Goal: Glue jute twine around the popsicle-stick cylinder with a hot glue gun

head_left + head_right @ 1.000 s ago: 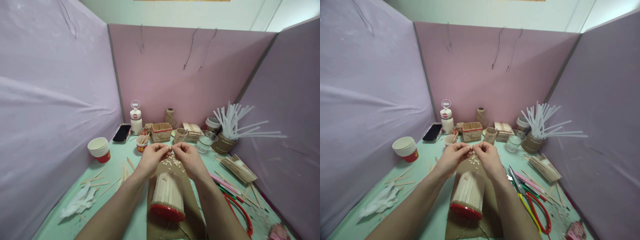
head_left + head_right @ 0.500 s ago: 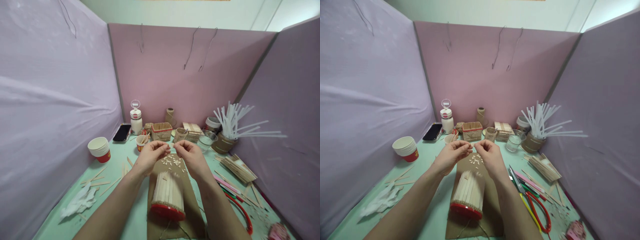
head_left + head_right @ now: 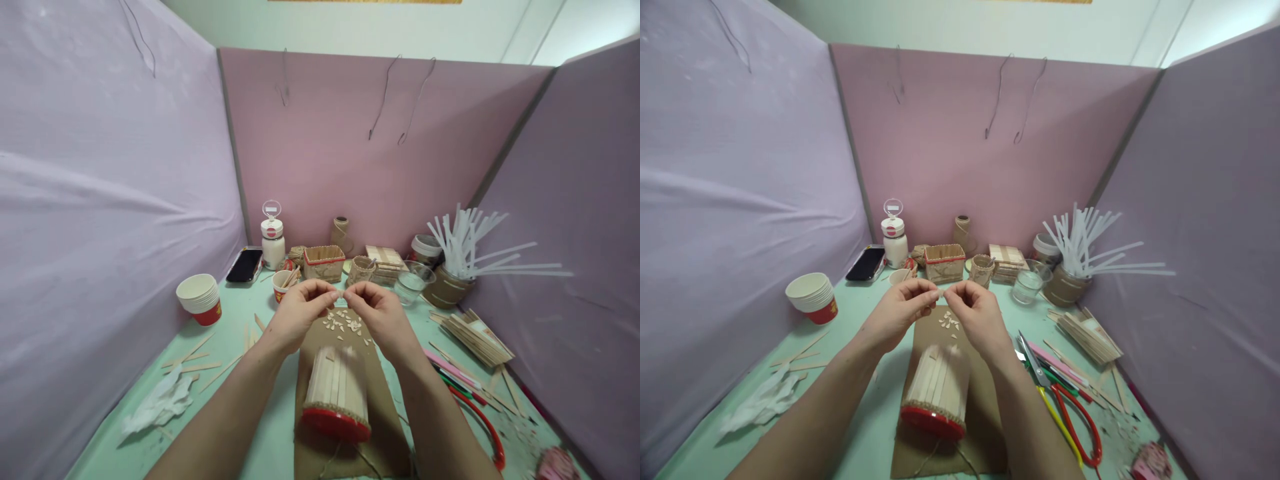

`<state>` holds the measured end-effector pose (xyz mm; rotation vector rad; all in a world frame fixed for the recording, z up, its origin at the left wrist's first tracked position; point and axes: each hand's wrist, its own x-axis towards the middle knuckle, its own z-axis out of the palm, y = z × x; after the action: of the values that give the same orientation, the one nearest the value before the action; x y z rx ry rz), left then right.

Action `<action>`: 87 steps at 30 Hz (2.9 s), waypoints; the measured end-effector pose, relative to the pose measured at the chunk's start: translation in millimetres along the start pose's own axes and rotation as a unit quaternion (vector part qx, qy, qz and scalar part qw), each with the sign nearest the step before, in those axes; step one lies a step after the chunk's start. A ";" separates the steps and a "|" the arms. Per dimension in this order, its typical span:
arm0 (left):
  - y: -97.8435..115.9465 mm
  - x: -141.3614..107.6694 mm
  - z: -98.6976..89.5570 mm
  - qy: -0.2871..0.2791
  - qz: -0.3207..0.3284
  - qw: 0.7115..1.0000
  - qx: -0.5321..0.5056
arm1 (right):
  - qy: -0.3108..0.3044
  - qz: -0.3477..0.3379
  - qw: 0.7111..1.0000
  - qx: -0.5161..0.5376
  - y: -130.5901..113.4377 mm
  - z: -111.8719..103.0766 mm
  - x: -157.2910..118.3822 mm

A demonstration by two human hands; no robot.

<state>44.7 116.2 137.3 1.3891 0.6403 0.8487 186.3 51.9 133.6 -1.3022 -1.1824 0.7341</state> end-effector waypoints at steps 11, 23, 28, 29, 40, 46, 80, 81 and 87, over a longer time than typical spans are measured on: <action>-12.9 -3.6 -9.7 0.062 0.462 0.827 0.316 | -0.010 0.029 0.999 0.040 -5.4 -7.5 -3.4; -23.2 -4.0 -11.2 0.049 0.512 0.782 0.352 | -0.076 0.082 0.987 0.112 -12.1 -10.6 -6.6; -24.1 -3.5 -11.3 0.052 0.512 0.779 0.358 | -0.079 0.090 0.984 0.131 -12.1 -10.5 -6.5; -24.2 -3.6 -11.1 0.053 0.512 0.779 0.359 | -0.080 0.095 0.983 0.136 -12.7 -10.3 -6.5; -28.4 -2.4 -12.0 0.047 0.499 0.784 0.366 | -0.091 0.138 0.972 0.168 -12.0 -10.4 -6.1; -12.7 -4.8 -0.3 0.135 0.395 0.865 0.278 | -0.008 0.067 0.995 0.073 -11.0 -7.9 -6.6; 4.4 -3.7 6.6 0.009 -0.058 0.998 0.001 | 0.157 0.014 0.936 -0.314 -34.9 -70.6 -84.5; 4.4 -3.4 7.7 0.010 -0.065 0.998 0.004 | 0.170 0.036 0.921 -0.349 -31.6 -83.5 -100.3; 2.9 -1.7 16.3 0.016 -0.102 0.994 -0.022 | 0.209 0.211 0.809 -0.508 22.8 -165.0 -205.8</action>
<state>56.6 105.4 141.6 1.2493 0.7704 0.7196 285.3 -188.8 84.8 -2.5295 -0.9098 0.0084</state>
